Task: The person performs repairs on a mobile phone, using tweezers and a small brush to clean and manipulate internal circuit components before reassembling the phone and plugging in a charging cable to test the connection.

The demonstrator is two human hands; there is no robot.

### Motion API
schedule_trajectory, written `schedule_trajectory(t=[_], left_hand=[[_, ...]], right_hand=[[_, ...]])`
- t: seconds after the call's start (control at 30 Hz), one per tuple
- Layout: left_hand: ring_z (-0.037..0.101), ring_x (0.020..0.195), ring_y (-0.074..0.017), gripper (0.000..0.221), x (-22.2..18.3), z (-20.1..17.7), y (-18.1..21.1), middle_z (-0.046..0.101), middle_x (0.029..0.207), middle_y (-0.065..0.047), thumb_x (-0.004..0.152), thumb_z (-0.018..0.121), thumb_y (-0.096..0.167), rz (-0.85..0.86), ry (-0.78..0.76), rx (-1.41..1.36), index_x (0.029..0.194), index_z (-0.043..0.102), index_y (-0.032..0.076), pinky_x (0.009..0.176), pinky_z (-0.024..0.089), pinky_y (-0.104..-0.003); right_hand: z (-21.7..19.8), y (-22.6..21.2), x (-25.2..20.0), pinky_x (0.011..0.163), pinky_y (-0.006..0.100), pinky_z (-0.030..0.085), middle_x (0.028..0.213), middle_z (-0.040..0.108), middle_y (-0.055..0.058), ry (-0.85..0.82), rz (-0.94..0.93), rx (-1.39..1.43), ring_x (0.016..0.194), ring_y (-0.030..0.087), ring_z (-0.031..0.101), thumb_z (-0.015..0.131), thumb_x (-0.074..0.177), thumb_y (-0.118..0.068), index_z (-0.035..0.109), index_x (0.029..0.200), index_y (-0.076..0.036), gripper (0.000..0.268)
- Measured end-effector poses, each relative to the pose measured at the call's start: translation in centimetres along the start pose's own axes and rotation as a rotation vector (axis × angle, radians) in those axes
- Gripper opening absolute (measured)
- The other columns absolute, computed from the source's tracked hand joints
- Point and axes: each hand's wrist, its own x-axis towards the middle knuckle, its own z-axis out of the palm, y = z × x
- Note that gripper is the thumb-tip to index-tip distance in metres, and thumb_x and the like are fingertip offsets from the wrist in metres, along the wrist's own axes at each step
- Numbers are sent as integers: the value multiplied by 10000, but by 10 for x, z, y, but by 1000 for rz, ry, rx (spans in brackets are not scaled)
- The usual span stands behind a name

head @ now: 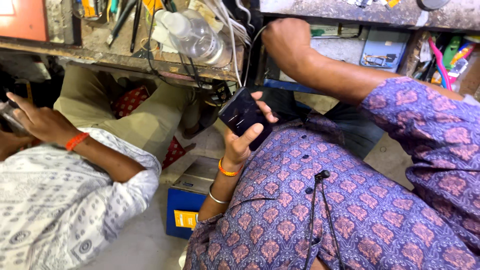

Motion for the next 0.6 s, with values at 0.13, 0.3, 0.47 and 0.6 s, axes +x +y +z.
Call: schedule_trajectory(t=[0.13,0.3,0.47,0.6], left_hand=[[649,1120,-242,629,-2,-5,0,626,1232,-150,984,707,88,6,-14,33,1522,408,-46,1072,558,-460],[643,1129,-244,652,-3,-11,-1,612,1250,-153,989,709,95,-17,-5,52,1534,381,-47,1086,551,-478],[646,1132,-250,667,-3,-10,-4,613,1251,-159,985,712,97,-3,0,28,1539,373,-53,1085,554,-486],[646,1133,-258,669,-4,-8,-6,612,1240,-164,979,715,91,-2,13,15,1535,374,-56,1084,555,-496]], right_hand=[[5,-6,2,443,345,505,784,734,60,63,-2,-57,657,212,724,688,840,-170,761,805,-134,88],[0,-3,-6,452,326,442,787,684,46,-20,-127,-230,677,177,680,684,852,-204,753,831,-96,131],[-7,0,-8,428,343,441,782,664,64,4,-197,-349,673,183,666,669,849,-224,722,904,-39,200],[-3,6,-12,445,322,442,792,654,65,14,-238,-326,688,172,660,661,864,-220,695,929,-14,219]])
